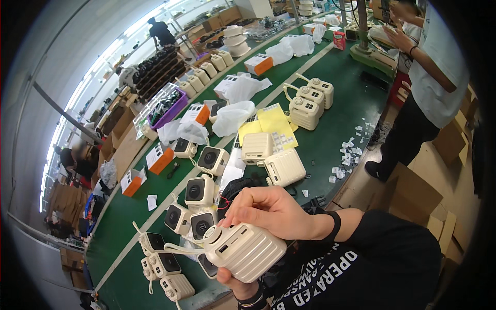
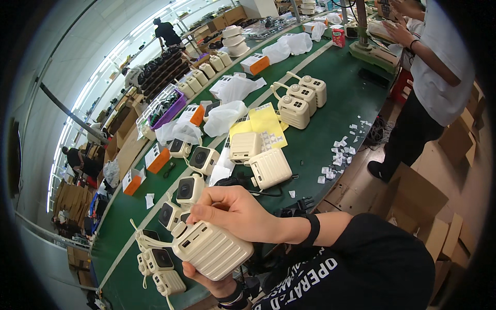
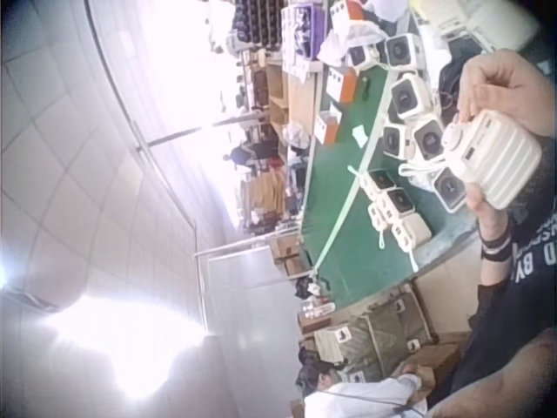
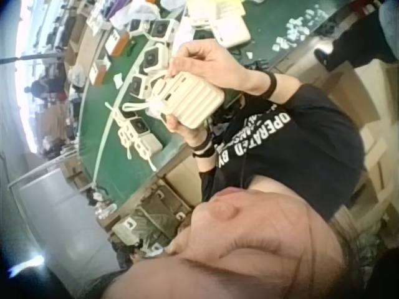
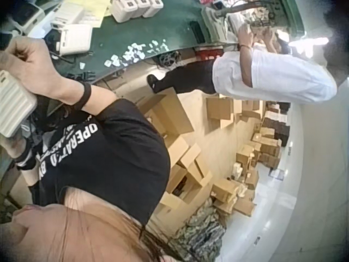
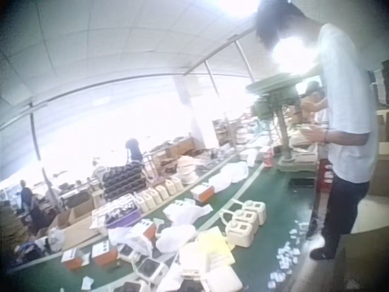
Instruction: Assembling, labeling, and inspecting small electronic speaker units on a factory production line.
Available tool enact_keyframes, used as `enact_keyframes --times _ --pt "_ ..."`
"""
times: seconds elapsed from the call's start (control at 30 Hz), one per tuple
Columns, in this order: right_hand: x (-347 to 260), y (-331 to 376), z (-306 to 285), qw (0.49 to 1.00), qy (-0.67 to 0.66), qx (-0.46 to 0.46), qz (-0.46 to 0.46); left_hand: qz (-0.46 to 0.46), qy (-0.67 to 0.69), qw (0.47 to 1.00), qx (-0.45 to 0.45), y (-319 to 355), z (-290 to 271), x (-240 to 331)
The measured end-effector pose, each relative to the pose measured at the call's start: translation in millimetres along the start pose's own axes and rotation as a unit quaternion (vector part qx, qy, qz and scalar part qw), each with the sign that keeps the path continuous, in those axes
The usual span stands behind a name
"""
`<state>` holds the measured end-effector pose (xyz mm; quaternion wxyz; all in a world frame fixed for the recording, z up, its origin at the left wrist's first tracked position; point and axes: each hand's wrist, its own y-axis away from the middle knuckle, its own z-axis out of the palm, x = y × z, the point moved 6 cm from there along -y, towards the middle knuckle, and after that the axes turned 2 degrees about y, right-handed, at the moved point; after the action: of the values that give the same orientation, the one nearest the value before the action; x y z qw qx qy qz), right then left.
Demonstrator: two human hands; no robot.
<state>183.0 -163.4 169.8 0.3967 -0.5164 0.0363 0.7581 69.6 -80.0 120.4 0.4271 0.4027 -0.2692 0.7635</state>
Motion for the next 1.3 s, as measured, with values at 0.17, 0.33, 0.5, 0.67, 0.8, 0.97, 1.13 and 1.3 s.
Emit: enact_keyframes --times 0.17,0.33,0.5,0.67,0.8,0.97,1.13,1.3 --pt "-2.7 1.9 2.9 1.000 0.010 -0.011 0.001 -0.004 0.000 1.000 0.013 1.5 -3.0 0.5" --pt "-1.8 6.5 9.9 0.999 0.033 -0.010 0.009 -0.005 0.048 0.997 0.066 -0.5 -6.4 5.9" --pt "-9.2 12.1 16.8 0.998 0.049 -0.022 -0.027 0.019 0.051 0.997 0.056 9.2 -9.3 8.8" --pt "-17.0 15.2 19.8 0.993 0.078 -0.035 -0.086 0.033 0.116 0.992 0.037 17.6 -10.9 7.2" --pt "-18.0 15.6 22.9 0.991 0.081 -0.037 -0.096 0.047 0.101 0.993 0.049 20.6 -11.8 11.5" --pt "-20.2 16.9 25.0 0.991 0.071 -0.037 -0.103 0.045 0.123 0.991 0.028 23.0 -11.9 11.3" --pt "-20.1 17.2 23.6 0.988 0.091 -0.036 -0.117 0.040 0.155 0.987 -0.002 21.8 -12.0 9.0" --pt "10.1 -26.9 5.1 0.957 0.285 -0.059 -0.014 -0.048 0.194 0.977 -0.068 -12.8 -11.4 9.3"
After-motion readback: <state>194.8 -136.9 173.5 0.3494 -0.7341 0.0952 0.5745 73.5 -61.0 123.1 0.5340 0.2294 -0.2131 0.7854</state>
